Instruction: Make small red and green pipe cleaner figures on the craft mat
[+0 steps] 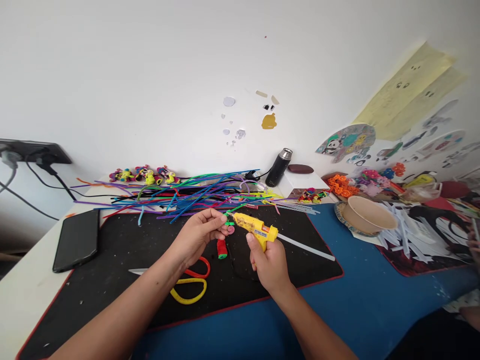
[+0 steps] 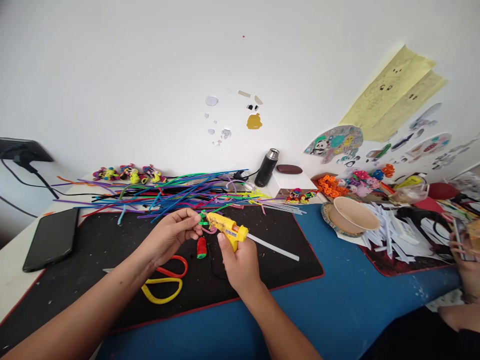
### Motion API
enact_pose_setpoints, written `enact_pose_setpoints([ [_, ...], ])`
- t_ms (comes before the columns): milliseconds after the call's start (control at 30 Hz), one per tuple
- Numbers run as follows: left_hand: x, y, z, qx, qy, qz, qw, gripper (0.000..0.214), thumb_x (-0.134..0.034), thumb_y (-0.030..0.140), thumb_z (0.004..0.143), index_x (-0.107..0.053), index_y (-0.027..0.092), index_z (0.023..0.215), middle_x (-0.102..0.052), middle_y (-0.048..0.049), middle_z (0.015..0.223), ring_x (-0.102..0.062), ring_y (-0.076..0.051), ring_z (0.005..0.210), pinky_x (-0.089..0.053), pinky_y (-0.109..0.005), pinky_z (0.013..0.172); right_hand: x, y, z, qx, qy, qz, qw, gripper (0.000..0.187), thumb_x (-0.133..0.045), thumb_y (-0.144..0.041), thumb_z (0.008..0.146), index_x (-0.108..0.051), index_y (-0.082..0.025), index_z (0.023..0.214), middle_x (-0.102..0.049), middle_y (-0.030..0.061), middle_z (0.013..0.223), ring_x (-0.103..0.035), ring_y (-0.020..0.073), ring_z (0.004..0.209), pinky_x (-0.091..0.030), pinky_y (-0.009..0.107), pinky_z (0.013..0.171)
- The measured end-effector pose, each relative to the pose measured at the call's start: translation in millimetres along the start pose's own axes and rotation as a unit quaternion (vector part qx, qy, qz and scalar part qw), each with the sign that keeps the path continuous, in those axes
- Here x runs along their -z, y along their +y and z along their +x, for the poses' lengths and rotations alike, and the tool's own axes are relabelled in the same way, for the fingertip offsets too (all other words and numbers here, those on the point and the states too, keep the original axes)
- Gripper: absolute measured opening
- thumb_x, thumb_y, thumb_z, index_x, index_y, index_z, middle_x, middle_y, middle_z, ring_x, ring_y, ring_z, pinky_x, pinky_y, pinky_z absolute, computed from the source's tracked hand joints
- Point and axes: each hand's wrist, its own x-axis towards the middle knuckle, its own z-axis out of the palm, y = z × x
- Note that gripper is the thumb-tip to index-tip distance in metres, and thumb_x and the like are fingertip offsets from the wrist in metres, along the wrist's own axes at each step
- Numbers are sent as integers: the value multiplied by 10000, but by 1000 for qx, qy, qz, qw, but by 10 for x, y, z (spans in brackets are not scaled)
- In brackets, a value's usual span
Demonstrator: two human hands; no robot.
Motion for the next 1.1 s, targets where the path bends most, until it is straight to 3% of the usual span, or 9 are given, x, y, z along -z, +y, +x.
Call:
enact_pose_setpoints([
  [833, 18, -26, 31, -22, 3, 8, 1000, 392, -968, 406, 653, -730, 147, 826, -747, -33, 700, -715, -138, 649, -581, -207, 621, 15, 35, -53, -27, -7, -9, 1000, 616, -521, -611, 991, -469, -228, 512, -443, -21, 390, -466, 127, 408, -370, 237, 439],
  [1100, 20, -28, 39, -51, 11, 64, 997, 426, -952, 466, 649, -740, 152, 843, -761, -39, 703, -713, -154, 636, -587, -247, 633, 1, 19, -45, -25, -11, -13, 1000, 616, -523, -610, 987, -446, -231, 507, -442, -23, 388, -444, 120, 397, -357, 237, 432],
])
